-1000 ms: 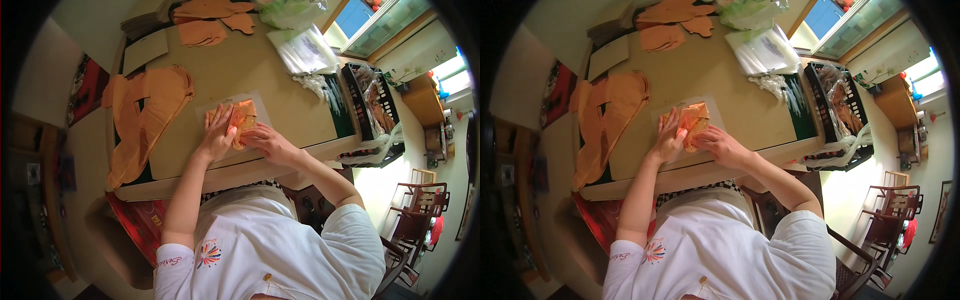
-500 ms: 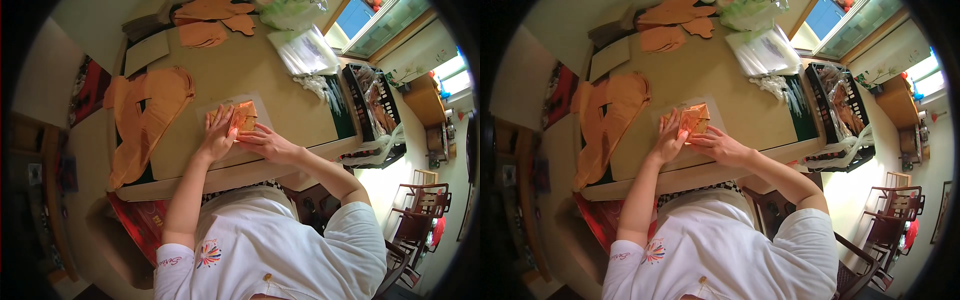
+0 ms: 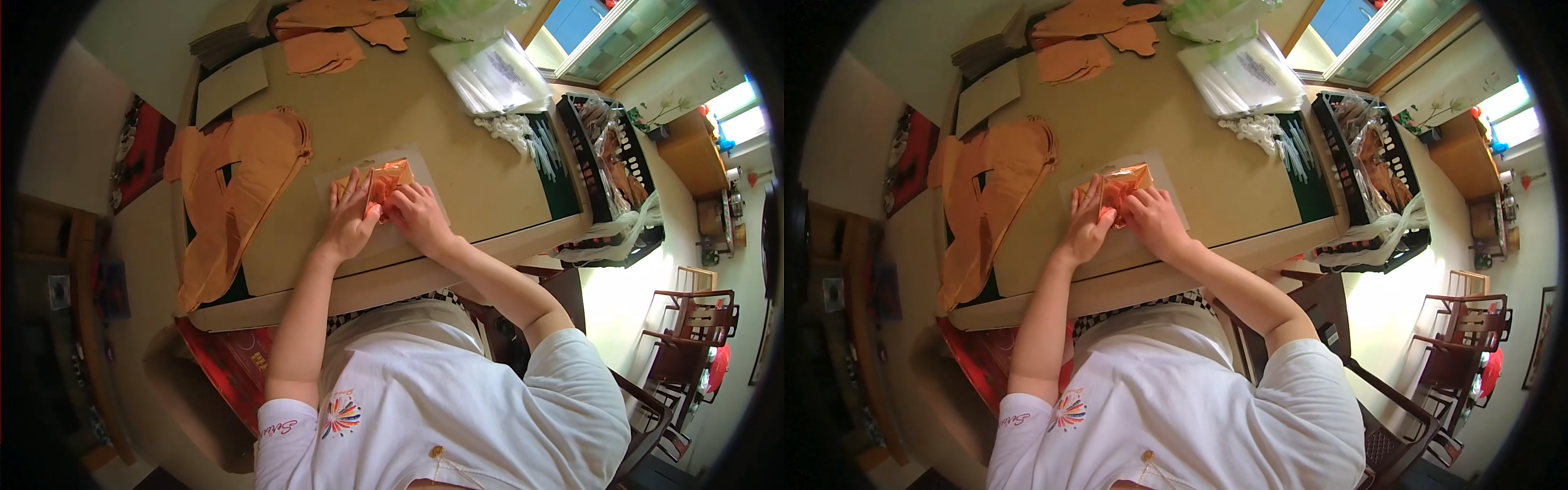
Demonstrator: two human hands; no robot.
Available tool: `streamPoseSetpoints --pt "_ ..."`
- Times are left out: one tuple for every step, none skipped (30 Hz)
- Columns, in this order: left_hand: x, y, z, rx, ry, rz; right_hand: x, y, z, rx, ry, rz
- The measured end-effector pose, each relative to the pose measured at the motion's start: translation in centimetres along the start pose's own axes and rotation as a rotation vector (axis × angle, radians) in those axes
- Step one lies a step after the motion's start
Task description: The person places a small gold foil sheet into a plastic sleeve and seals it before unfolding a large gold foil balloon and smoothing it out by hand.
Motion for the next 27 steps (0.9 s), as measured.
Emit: streamPoseSetpoints --pt "0.1 0.0 -0.1 0.008 -0.018 -0.004 0.3 0.1 -0.2 0.011 0.033 0.018" --pt "0.3 0.0 -0.2 0.015 -0.036 -0.009 0.6 0.2 -0.3 0.022 0.066 0.038" --pt "0.3 -0.1 -0.3 0.022 -0.055 -0.014 0.9 0.3 -0.3 0.038 0.063 0.067" --pt "0.2 0.0 -0.2 0.019 -0.052 -0.013 1.1 0.7 -0.2 0.053 0.06 0.096" --pt "0.0 0.0 -0.1 0.015 -0.05 -0.012 1.4 1.0 0.0 0.069 0.058 0.127" --pt "-0.1 0.0 0.0 0.009 -0.048 -0.011 1.2 1.1 0.3 0.078 0.022 0.079" --pt "0.0 0.0 0.0 0.01 -0.048 -0.007 1.0 1.3 0.6 0.088 -0.014 0.029" --pt "0.1 0.0 -0.1 0.014 -0.047 -0.004 0.9 1.4 0.8 0.098 -0.05 -0.022" --pt "0.2 0.0 -0.2 0.018 -0.045 -0.001 1.3 1.3 1.2 0.087 -0.031 -0.023" --pt "0.1 0.1 -0.1 0.003 -0.031 -0.002 1.8 1.1 1.6 0.075 -0.012 -0.025" --pt "0.0 0.1 0.1 -0.011 -0.017 -0.003 2.0 1.1 1.9 0.062 0.007 -0.027" --pt "-0.2 0.1 0.2 -0.025 -0.004 -0.005 2.0 1.1 1.7 0.069 -0.015 -0.005" --pt "-0.1 0.1 0.0 -0.013 -0.016 -0.006 1.9 1.2 1.5 0.074 -0.035 0.019" --pt "0.1 0.0 -0.1 -0.002 -0.029 -0.006 1.8 1.2 1.2 0.08 -0.056 0.043" --pt "0.1 -0.1 -0.1 0.007 -0.042 -0.005 1.3 1.0 1.2 0.037 -0.062 0.014" --pt "0.1 0.0 0.0 0.001 -0.007 0.003 0.8 0.7 1.0 -0.006 -0.069 -0.016" --pt "0.1 0.0 0.2 -0.004 0.029 0.011 0.5 0.5 1.0 -0.049 -0.076 -0.046" --pt "0.0 0.0 0.4 -0.009 0.064 0.017 0.3 0.3 0.7 -0.062 -0.059 -0.077" --pt "0.2 -0.1 0.4 0.006 0.099 0.028 0.2 0.2 0.5 -0.076 -0.04 -0.11" --pt "0.4 -0.2 0.4 0.021 0.135 0.04 0.0 0.1 0.4 -0.09 -0.022 -0.143" --pt "0.6 -0.3 0.4 0.035 0.171 0.053 -0.2 0.0 0.1 -0.093 -0.015 -0.173" --pt "0.5 -0.3 0.5 0.02 0.144 0.043 -0.4 -0.2 -0.1 -0.095 -0.009 -0.202" --pt "0.4 -0.2 0.4 0.005 0.118 0.033 -0.7 -0.2 -0.2 -0.098 -0.002 -0.231" --pt "0.4 -0.1 0.5 -0.011 0.091 0.023 -0.5 -0.2 -0.5 -0.077 0.061 -0.198" --pt "0.4 -0.2 0.4 0.002 0.079 0.023 -0.3 -0.1 -0.8 -0.055 0.124 -0.165" --pt "0.5 -0.2 0.3 0.016 0.067 0.024 0.0 0.0 -1.1 -0.034 0.187 -0.132" --pt "0.6 -0.2 0.2 0.03 0.055 0.024 0.6 0.1 -1.1 -0.012 0.188 -0.086"
Point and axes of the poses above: each hand's wrist, its own y-axis away from the middle knuckle, its own z-axis out of the back of the hand, x = y × z, the point moved 9 cm from there along -y, towards the middle knuckle, and after that the axes turned 6 degrees about -y, right-handed, at the moved point
